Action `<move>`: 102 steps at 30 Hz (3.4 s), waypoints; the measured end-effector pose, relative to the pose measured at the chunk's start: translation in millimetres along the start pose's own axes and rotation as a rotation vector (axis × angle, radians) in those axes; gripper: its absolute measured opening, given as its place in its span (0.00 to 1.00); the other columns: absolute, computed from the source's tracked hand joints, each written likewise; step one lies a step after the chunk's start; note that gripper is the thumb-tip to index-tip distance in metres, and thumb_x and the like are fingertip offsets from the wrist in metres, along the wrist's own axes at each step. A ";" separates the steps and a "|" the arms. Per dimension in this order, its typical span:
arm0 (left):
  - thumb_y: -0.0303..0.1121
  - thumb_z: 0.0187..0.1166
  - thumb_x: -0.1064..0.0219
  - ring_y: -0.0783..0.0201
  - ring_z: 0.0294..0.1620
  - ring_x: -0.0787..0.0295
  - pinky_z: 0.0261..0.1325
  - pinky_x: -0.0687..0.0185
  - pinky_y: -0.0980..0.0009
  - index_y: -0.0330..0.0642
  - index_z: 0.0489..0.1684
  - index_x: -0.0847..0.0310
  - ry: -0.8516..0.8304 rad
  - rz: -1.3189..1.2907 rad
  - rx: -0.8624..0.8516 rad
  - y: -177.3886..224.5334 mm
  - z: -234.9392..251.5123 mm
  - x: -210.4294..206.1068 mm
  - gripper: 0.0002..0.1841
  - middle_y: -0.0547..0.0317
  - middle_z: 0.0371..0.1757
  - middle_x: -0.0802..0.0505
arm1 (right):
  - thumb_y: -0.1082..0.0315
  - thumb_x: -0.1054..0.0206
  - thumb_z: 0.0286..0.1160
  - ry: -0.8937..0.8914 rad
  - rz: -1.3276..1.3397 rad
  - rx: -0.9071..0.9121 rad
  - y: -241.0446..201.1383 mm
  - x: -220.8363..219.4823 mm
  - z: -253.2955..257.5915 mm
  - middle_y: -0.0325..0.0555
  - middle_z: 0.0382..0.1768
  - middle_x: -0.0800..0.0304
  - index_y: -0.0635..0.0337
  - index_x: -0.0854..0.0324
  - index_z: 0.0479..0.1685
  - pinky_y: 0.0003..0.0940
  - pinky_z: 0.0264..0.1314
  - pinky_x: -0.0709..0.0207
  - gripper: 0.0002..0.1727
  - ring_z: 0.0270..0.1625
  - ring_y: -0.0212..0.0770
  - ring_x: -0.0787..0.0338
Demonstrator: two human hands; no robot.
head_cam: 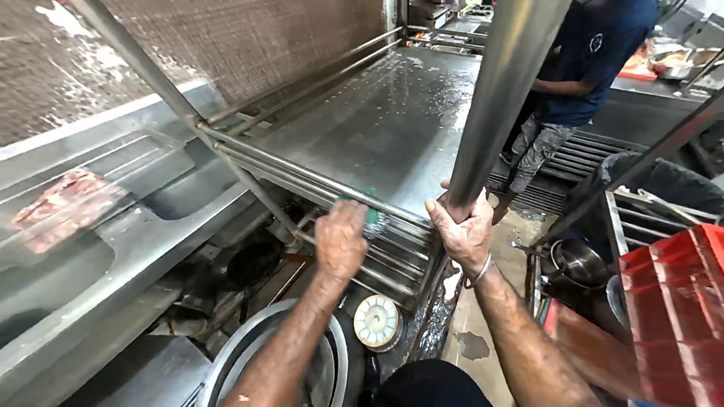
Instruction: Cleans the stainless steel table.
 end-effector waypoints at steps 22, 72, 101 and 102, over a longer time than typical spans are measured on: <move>0.20 0.59 0.28 0.48 0.76 0.17 0.58 0.19 0.37 0.50 0.58 0.08 0.153 -0.144 0.057 31.0 -14.9 -16.7 0.25 0.59 0.65 0.06 | 0.71 0.25 0.64 0.014 0.037 -0.055 -2.0 -0.3 -1.9 0.37 0.23 0.13 0.65 0.21 0.49 0.31 0.25 0.13 0.16 0.21 0.33 0.12; 0.23 0.56 0.25 0.53 0.78 0.21 0.58 0.18 0.44 0.52 0.53 0.06 0.074 -0.346 0.046 108.2 -39.5 -10.2 0.23 0.67 0.65 0.07 | 0.72 0.27 0.59 0.081 0.044 -0.087 1.3 -6.3 -1.1 0.40 0.16 0.16 0.59 0.21 0.36 0.34 0.19 0.17 0.09 0.16 0.38 0.15; 0.25 0.65 0.26 0.49 0.77 0.20 0.60 0.18 0.36 0.54 0.65 0.11 -0.044 -0.058 0.258 -20.8 6.5 0.6 0.25 0.62 0.72 0.10 | 0.66 0.25 0.60 -0.040 -0.030 -0.157 -2.5 -0.5 1.4 0.39 0.25 0.12 0.61 0.20 0.49 0.35 0.29 0.12 0.18 0.23 0.35 0.11; 0.24 0.65 0.26 0.48 0.80 0.22 0.64 0.20 0.35 0.54 0.69 0.13 -0.050 -0.067 0.338 -39.0 10.9 -0.4 0.28 0.62 0.75 0.12 | 0.65 0.25 0.61 -0.058 -0.043 -0.163 -3.2 1.3 -0.3 0.40 0.25 0.12 0.60 0.20 0.51 0.35 0.28 0.13 0.19 0.23 0.36 0.11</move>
Point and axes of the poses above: each hand's wrist, its own z-axis towards the middle knuckle, its own x-axis out of the back of the hand, y = z × x, the point moved 4 cm from there along z, towards the middle knuckle
